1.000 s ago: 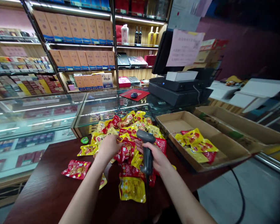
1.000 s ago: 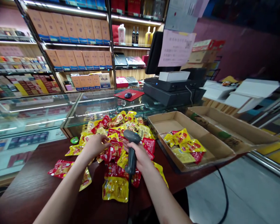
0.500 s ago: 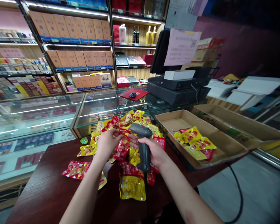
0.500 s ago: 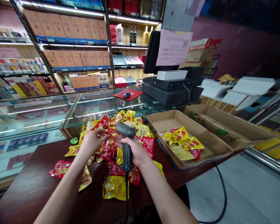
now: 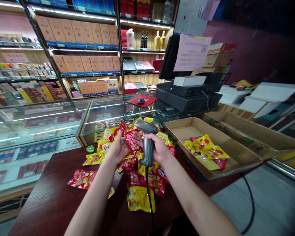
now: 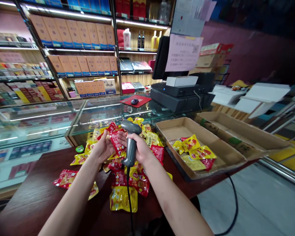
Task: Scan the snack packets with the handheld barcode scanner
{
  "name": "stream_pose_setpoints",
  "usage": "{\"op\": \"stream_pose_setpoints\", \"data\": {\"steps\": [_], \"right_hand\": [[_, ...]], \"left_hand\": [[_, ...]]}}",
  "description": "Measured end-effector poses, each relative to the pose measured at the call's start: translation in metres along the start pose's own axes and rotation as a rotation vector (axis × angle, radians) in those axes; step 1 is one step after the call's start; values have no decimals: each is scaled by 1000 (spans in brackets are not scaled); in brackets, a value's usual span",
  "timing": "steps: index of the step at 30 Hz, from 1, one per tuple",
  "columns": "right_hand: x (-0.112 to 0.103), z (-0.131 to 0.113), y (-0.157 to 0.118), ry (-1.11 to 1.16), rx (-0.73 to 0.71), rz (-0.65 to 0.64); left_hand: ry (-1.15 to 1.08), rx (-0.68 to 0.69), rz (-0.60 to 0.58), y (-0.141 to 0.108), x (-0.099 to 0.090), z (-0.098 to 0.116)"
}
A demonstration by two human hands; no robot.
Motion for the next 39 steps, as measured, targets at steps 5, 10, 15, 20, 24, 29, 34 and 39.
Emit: {"op": "stream_pose_setpoints", "data": {"steps": [5, 10, 15, 20, 24, 29, 34, 39], "right_hand": [[-2, -5, -10, -104, -67, 25], [5, 5, -44, -430, -65, 144], [5, 31, -77, -732, 9, 129], [-7, 54, -92, -877, -9, 151], [-15, 66, -96, -922, -46, 153], [-17, 70, -97, -936, -62, 130], [-18, 72, -98, -935, -55, 136], [-19, 74, -97, -921, -44, 138]], "left_hand": [[140, 17, -53, -3, -1, 2], [252, 35, 37, 3, -20, 6], [237, 56, 90, -1, -27, 19], [273, 28, 88, -3, -29, 21], [341, -1, 81, -2, -31, 16], [390, -16, 101, -1, -31, 12], [390, -25, 105, 1, -33, 10], [377, -16, 111, 2, -36, 9]]}}
Point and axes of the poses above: each hand's wrist, its own y-axis towards the middle knuckle, its own x-axis out of the palm, z = x × y, the point moved 4 cm from there along y, towards the middle knuckle, and after that the axes turned 3 degrees about y, right-handed, at the moved point
